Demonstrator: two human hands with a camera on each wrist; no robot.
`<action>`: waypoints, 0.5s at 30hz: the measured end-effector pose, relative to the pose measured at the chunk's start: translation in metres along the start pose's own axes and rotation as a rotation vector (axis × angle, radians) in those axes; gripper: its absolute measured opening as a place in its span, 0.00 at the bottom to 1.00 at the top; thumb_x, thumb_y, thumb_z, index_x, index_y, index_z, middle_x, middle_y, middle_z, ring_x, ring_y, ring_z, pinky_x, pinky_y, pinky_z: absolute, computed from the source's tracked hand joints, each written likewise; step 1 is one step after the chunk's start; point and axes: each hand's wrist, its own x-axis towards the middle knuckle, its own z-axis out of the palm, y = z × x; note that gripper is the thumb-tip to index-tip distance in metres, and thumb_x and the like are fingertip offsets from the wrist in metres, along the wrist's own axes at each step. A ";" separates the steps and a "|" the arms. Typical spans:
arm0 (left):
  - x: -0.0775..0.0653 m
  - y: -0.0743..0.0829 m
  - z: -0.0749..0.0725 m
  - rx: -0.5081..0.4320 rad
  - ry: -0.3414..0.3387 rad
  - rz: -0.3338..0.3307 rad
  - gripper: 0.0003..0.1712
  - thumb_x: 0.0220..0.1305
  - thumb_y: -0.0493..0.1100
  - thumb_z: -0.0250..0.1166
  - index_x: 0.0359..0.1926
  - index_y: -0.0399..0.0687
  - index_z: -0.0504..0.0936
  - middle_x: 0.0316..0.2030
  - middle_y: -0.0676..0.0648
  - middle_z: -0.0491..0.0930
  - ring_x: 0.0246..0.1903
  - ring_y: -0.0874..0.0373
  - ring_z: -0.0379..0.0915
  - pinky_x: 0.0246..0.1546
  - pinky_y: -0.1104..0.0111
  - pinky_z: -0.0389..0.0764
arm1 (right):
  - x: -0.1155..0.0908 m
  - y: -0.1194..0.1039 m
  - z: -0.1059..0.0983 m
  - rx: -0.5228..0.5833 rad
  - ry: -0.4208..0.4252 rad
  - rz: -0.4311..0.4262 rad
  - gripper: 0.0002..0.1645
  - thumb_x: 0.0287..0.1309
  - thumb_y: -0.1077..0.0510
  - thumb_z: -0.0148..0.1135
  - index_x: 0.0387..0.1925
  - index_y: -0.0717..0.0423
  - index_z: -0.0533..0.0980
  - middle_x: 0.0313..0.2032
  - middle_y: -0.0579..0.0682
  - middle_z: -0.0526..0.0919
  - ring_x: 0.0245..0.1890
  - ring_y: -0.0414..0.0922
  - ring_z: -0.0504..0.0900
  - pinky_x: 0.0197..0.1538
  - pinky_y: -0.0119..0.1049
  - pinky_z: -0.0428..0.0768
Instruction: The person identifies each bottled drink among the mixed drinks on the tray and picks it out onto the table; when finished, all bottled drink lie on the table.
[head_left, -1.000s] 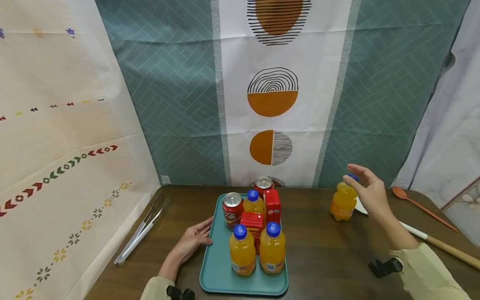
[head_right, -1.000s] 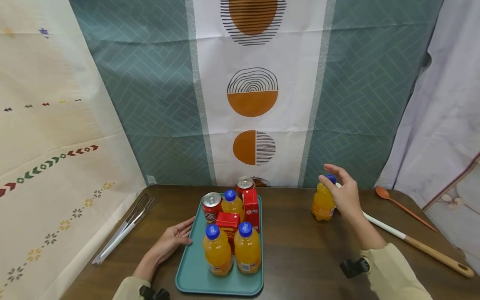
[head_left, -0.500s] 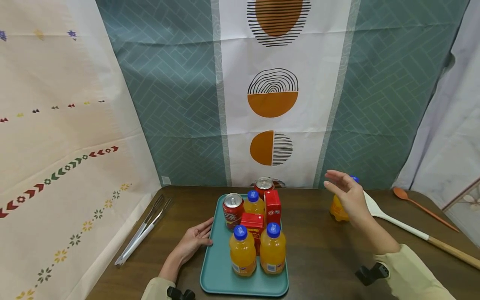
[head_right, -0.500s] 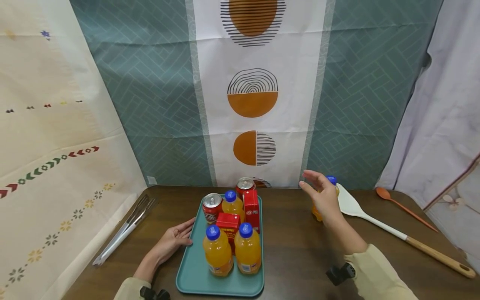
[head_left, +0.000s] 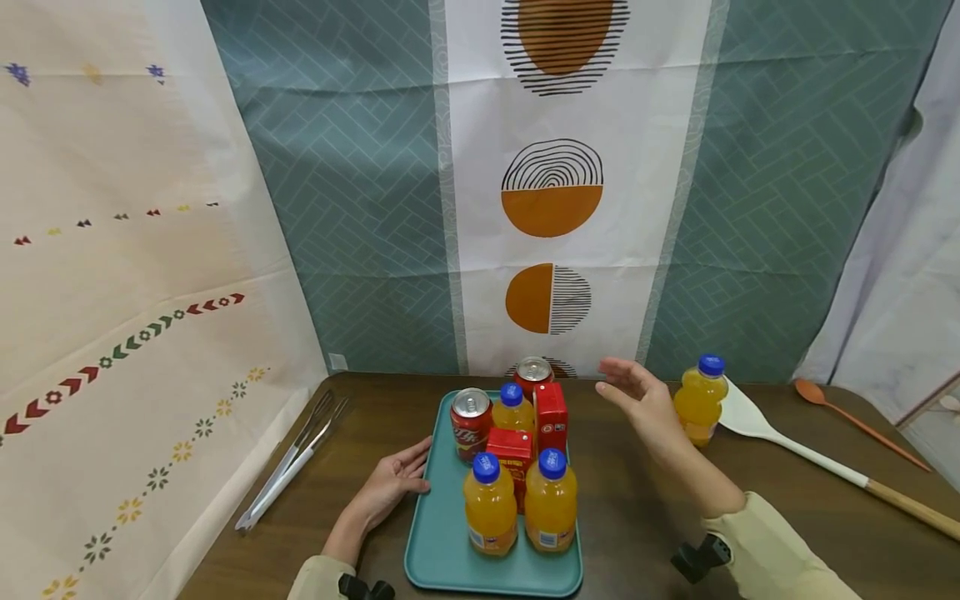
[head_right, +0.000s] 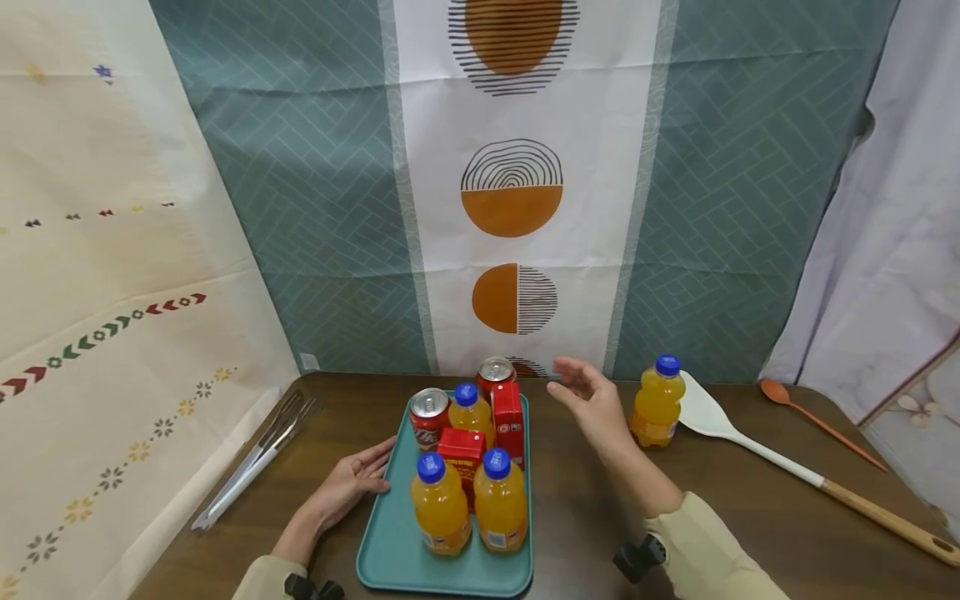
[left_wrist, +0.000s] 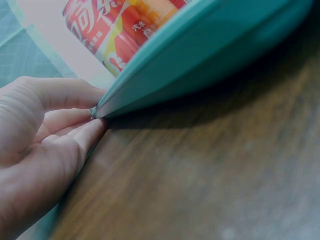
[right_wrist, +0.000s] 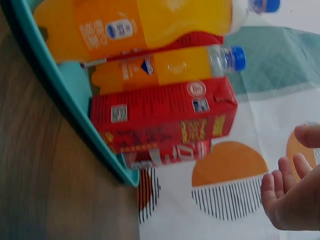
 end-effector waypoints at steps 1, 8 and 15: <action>0.000 0.000 0.000 0.001 0.001 0.000 0.47 0.57 0.25 0.62 0.73 0.26 0.46 0.74 0.28 0.44 0.73 0.40 0.42 0.61 0.79 0.72 | 0.000 -0.001 0.004 0.006 -0.012 0.002 0.27 0.66 0.56 0.59 0.63 0.61 0.69 0.62 0.60 0.75 0.47 0.24 0.74 0.52 0.11 0.72; 0.000 0.001 0.000 0.003 0.002 0.000 0.48 0.57 0.25 0.62 0.73 0.26 0.47 0.75 0.29 0.44 0.74 0.38 0.40 0.61 0.79 0.71 | 0.005 -0.006 0.026 0.021 -0.071 -0.012 0.27 0.64 0.58 0.60 0.62 0.62 0.69 0.61 0.61 0.75 0.57 0.49 0.74 0.51 0.14 0.73; 0.000 0.001 0.001 -0.009 0.004 -0.010 0.47 0.57 0.25 0.62 0.73 0.26 0.47 0.74 0.29 0.44 0.74 0.38 0.40 0.62 0.78 0.71 | 0.005 -0.006 0.045 0.071 -0.152 -0.012 0.27 0.63 0.61 0.60 0.63 0.64 0.69 0.59 0.65 0.75 0.52 0.47 0.77 0.50 0.20 0.78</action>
